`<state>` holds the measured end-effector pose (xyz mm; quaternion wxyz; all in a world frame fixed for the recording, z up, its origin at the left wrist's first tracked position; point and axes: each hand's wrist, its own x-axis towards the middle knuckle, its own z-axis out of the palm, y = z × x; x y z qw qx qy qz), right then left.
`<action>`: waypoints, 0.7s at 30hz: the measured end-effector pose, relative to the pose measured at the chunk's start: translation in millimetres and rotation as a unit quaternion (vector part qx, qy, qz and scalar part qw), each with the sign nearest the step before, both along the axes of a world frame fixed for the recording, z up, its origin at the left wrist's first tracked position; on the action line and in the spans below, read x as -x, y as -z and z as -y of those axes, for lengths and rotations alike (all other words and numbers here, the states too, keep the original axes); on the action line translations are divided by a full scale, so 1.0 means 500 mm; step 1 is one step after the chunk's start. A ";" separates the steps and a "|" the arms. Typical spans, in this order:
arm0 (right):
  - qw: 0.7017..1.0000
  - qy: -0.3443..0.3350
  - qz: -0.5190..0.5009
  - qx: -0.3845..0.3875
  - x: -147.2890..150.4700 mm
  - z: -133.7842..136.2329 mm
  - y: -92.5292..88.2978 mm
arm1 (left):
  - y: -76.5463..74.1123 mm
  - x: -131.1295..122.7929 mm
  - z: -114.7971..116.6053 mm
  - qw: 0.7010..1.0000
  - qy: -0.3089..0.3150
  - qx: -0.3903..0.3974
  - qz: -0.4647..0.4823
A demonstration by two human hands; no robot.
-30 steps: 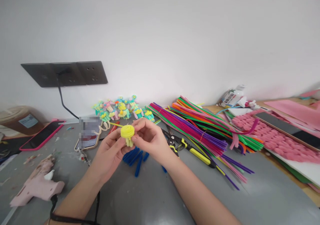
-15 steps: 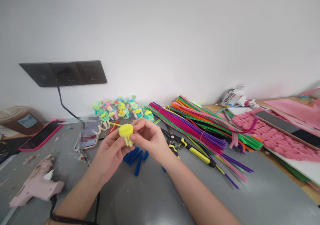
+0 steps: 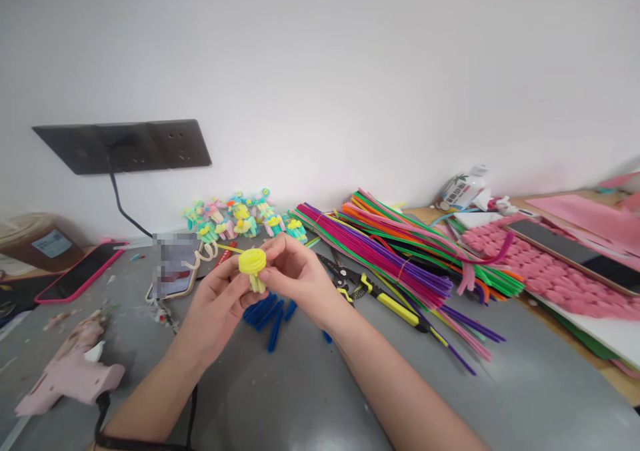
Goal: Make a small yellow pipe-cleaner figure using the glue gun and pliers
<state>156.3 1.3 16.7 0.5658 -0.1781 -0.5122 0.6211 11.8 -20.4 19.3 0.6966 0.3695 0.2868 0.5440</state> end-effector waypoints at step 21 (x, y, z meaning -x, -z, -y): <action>0.998 0.013 -0.018 0.062 0.010 0.013 -0.003 | 0.010 -0.003 -0.002 0.998 -0.031 -0.035 -0.034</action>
